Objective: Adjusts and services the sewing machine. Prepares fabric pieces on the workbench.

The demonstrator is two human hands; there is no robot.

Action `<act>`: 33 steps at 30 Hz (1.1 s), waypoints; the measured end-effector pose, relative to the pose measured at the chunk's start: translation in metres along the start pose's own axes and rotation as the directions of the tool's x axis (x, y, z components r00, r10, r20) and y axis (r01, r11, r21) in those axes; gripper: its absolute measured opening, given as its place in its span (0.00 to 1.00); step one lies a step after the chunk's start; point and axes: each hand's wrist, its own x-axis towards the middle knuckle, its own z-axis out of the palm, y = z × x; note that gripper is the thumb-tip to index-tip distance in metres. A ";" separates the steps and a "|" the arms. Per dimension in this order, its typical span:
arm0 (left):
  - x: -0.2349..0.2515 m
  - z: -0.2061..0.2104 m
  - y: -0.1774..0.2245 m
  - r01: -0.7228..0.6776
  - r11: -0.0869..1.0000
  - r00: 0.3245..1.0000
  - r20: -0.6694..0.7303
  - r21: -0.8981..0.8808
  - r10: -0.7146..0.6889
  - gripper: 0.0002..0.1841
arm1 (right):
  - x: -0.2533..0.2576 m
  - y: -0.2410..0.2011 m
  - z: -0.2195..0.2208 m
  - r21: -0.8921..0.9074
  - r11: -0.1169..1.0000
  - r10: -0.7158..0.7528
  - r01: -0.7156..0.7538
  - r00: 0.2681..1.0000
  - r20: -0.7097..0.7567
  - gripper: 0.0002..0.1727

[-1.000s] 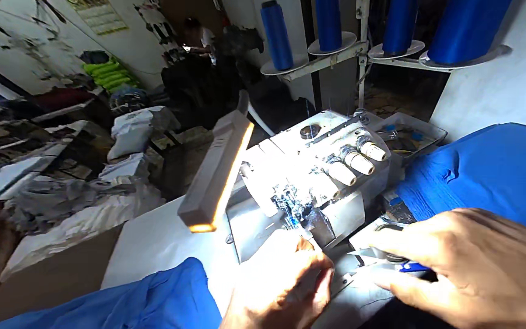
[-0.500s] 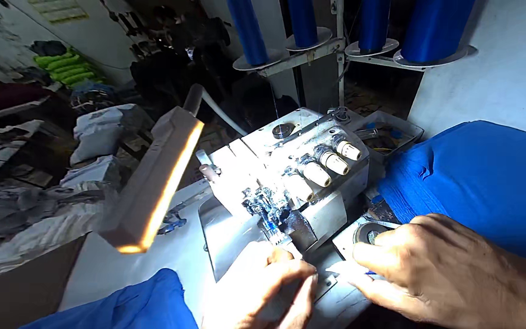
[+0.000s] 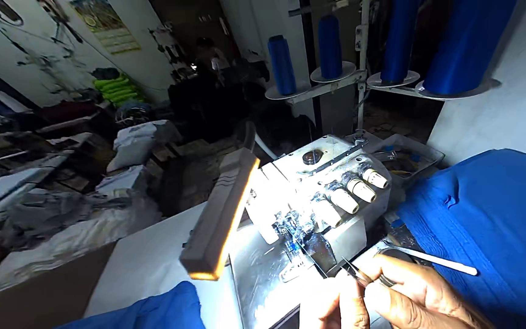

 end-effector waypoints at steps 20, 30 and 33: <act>0.000 -0.001 -0.003 -0.021 0.995 1.000 0.021 0.096 0.019 0.06 | 0.003 0.009 -0.003 0.192 0.981 -0.004 0.016 0.998 -0.065 0.11; 0.003 -0.014 -0.012 -0.241 0.919 0.967 0.157 0.310 0.201 0.04 | 0.006 0.008 -0.002 0.290 0.957 0.003 0.014 0.998 -0.059 0.11; 0.010 -0.021 -0.008 -0.345 0.841 0.938 0.182 0.416 0.295 0.03 | 0.006 0.009 -0.008 0.263 0.964 -0.022 0.045 0.996 -0.089 0.11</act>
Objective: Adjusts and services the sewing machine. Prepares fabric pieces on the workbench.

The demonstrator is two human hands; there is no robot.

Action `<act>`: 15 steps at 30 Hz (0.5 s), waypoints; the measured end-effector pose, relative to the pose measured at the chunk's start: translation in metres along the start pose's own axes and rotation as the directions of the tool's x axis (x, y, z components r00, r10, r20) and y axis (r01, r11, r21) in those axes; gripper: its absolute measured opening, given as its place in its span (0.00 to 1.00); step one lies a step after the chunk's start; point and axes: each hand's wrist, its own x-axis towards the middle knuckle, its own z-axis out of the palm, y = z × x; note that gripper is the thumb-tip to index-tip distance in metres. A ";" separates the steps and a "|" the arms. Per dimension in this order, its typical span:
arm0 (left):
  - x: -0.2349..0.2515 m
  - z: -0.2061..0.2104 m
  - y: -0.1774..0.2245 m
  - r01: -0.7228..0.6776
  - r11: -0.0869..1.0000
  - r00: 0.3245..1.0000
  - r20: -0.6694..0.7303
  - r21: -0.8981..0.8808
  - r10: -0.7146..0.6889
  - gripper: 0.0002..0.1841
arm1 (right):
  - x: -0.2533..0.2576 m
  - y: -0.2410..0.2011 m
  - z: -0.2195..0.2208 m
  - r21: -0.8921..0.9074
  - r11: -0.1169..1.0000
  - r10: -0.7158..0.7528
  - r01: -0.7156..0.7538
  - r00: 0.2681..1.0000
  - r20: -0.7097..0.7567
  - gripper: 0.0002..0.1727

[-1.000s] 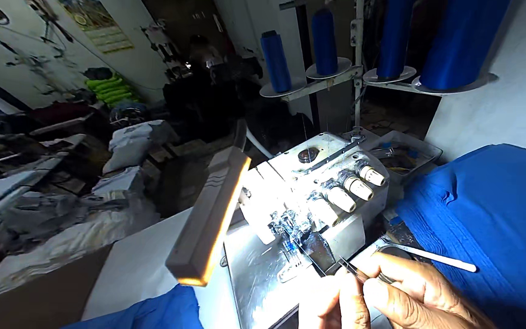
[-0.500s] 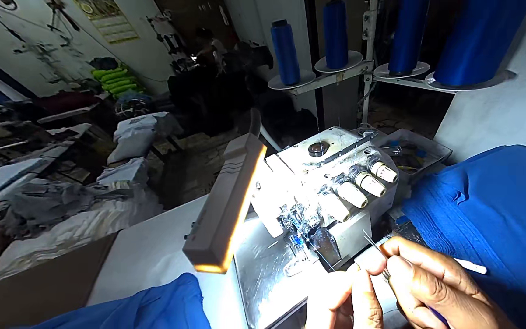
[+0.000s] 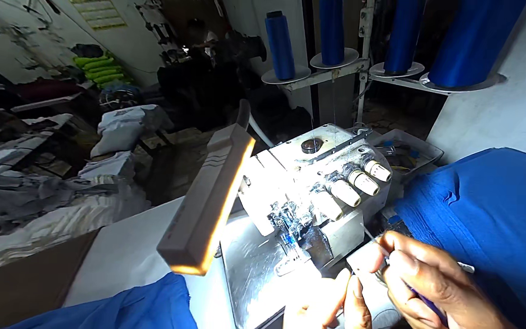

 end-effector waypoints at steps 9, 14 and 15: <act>0.040 -0.061 -0.028 -0.086 0.957 0.994 -0.045 0.276 0.102 0.04 | 0.038 -0.033 -0.025 -0.870 0.272 -0.667 0.410 0.733 0.137 0.08; 0.036 -0.069 -0.026 -0.065 0.972 0.998 0.005 0.225 0.066 0.04 | 0.047 -0.039 0.005 -0.885 -0.268 -0.620 0.382 0.635 0.462 0.14; 0.033 -0.071 -0.027 -0.065 0.973 0.998 0.014 0.223 0.064 0.04 | 0.049 -0.038 0.010 -0.868 -0.330 -0.599 0.372 0.627 0.497 0.17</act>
